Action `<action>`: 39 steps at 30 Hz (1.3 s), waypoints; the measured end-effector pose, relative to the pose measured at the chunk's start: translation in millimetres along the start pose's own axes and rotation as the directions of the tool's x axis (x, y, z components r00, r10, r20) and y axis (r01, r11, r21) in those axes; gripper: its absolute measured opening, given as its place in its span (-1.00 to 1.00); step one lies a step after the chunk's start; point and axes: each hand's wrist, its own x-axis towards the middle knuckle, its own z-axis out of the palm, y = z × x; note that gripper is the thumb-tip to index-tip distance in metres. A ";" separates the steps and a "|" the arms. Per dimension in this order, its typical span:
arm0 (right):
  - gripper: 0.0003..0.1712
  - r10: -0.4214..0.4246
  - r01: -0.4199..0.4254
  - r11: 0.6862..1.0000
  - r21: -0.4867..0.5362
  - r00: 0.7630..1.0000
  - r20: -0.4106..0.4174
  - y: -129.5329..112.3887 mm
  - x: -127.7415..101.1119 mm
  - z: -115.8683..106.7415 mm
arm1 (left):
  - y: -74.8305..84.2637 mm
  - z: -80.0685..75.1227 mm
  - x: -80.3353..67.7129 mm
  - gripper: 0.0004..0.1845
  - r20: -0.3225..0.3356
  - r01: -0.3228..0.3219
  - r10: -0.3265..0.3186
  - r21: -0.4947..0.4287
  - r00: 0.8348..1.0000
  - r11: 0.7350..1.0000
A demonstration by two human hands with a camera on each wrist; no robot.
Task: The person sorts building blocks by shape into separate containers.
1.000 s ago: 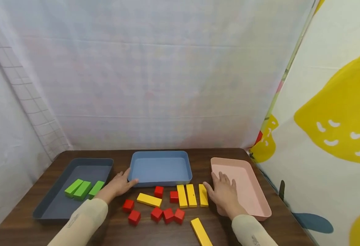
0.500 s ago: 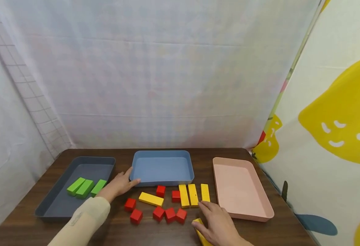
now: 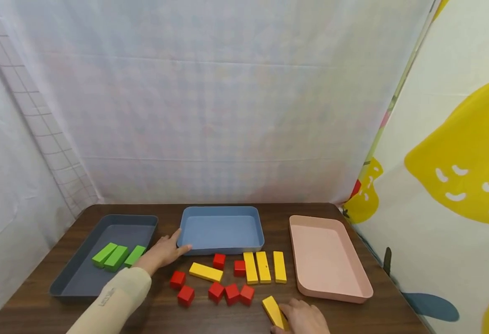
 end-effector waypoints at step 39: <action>-0.55 -0.327 0.246 0.939 -0.240 0.855 -0.402 -27.3 140.0 -64.6 | 4.8 4.0 1.8 -0.09 -0.010 0.022 -0.022 0.014 1.000 1.000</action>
